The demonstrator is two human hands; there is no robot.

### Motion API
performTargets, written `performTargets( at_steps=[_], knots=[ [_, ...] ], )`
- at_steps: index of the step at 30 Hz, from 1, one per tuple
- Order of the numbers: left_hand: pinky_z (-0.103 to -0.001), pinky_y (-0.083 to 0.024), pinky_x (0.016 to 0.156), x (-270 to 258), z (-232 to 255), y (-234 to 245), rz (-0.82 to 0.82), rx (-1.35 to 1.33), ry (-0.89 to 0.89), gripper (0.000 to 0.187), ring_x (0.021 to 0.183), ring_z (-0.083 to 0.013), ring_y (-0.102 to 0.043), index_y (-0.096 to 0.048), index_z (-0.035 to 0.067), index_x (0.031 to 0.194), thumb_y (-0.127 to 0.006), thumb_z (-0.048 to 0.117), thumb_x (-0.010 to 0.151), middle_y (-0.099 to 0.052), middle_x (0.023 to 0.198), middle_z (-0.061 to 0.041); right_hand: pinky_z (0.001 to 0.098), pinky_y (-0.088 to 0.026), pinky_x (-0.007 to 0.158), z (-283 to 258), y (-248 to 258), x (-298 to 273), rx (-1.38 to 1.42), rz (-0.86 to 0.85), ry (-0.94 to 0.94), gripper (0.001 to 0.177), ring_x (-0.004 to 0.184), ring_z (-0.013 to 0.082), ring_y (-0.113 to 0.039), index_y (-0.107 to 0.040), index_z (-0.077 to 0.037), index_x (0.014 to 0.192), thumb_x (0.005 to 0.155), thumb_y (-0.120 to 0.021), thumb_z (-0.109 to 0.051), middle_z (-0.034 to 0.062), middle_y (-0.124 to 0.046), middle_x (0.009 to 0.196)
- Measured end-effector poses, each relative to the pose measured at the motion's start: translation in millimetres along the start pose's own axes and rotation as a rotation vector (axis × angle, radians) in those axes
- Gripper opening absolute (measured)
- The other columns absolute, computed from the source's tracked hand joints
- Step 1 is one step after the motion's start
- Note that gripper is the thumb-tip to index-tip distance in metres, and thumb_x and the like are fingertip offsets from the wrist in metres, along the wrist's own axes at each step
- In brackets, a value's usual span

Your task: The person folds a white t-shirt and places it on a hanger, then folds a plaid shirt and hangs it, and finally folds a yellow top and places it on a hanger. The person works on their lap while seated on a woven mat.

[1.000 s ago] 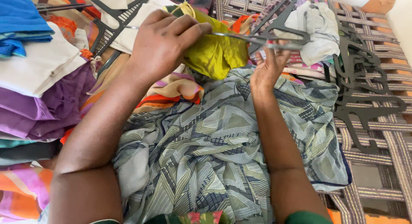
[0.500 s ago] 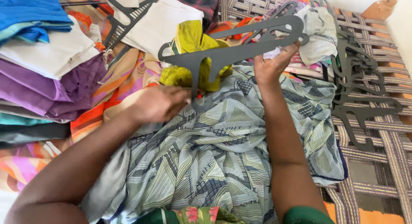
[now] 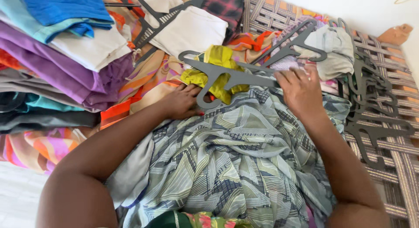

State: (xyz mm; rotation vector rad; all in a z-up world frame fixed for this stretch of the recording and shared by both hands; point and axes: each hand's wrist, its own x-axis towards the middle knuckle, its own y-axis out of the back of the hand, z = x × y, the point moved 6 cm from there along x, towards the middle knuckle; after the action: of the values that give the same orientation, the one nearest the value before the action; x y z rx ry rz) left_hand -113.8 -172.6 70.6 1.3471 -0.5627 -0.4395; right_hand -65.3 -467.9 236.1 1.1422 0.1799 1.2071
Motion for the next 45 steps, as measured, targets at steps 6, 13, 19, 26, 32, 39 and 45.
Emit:
performTargets(
  at_steps=[6,13,19,26,32,39,45],
  knots=[
    [-0.054,-0.036,0.109,-4,7,17,0.09,-0.219,-0.041,0.048,0.134,-0.0322,-0.044,-0.063,0.024,0.135,-0.06,0.049,0.094,-0.054,0.139,-0.011,0.0359,-0.052,0.072,-28,-16,-87,0.538,-0.087,-0.298,0.026,0.095,0.0278,-0.068,-0.067,-0.011,0.118,0.098,-0.063,-0.026,0.0065,-0.07,0.11],
    [-0.061,-0.035,0.098,-6,-29,14,0.146,-0.066,0.299,0.06,0.134,-0.0393,-0.037,-0.052,0.023,0.143,-0.06,0.052,0.091,-0.045,0.142,-0.018,0.0239,-0.041,0.065,-31,-60,-170,1.321,-0.078,-0.918,0.041,0.072,0.009,-0.051,-0.071,0.0,0.12,0.106,-0.057,-0.037,-0.0005,-0.061,0.084],
    [-0.053,-0.039,0.105,-56,-125,19,0.302,0.143,0.667,0.05,0.132,-0.0407,-0.043,-0.057,0.018,0.137,-0.061,0.043,0.094,-0.051,0.142,-0.015,0.0196,-0.044,0.066,-46,-79,-182,1.63,0.057,-1.025,0.042,0.077,0.0076,-0.059,-0.065,0.002,0.114,0.105,-0.057,-0.037,-0.0025,-0.057,0.084],
    [-0.05,-0.041,0.108,-36,-72,74,0.527,-0.004,0.414,0.046,0.124,-0.0373,-0.054,-0.062,0.012,0.135,-0.061,0.027,0.092,-0.062,0.129,-0.019,0.0249,-0.05,0.08,-47,-57,-184,1.44,0.116,-0.777,0.036,0.091,0.0113,-0.062,-0.064,0.002,0.108,0.107,-0.058,-0.034,0.0068,-0.071,0.112],
    [-0.052,-0.039,0.109,7,73,48,0.199,-0.4,-0.233,0.063,0.13,-0.0385,-0.054,-0.052,0.012,0.147,-0.065,0.039,0.091,-0.057,0.141,-0.018,0.0262,-0.053,0.088,-70,-40,-162,1.391,0.013,-0.653,0.037,0.097,0.012,-0.069,-0.066,0.001,0.104,0.106,-0.055,-0.033,0.0098,-0.076,0.113],
    [-0.055,-0.038,0.11,17,55,10,0.149,-0.2,-0.14,0.059,0.142,-0.0367,-0.046,-0.049,0.021,0.149,-0.066,0.047,0.098,-0.043,0.154,-0.015,0.029,-0.052,0.075,-60,-57,-171,1.635,-0.031,-0.935,0.037,0.085,0.0176,-0.07,-0.062,0.001,0.107,0.109,-0.053,-0.035,0.0153,-0.076,0.102],
    [-0.048,-0.048,0.102,4,20,40,0.344,-0.378,0.311,0.08,0.127,-0.0432,-0.053,-0.027,0.02,0.157,-0.071,0.034,0.092,-0.029,0.16,-0.021,0.0334,-0.058,0.067,-12,-67,-191,1.609,0.214,-1.2,0.037,0.081,0.0237,-0.073,-0.063,-0.002,0.112,0.113,-0.048,-0.036,0.0194,-0.072,0.099]
  ],
)
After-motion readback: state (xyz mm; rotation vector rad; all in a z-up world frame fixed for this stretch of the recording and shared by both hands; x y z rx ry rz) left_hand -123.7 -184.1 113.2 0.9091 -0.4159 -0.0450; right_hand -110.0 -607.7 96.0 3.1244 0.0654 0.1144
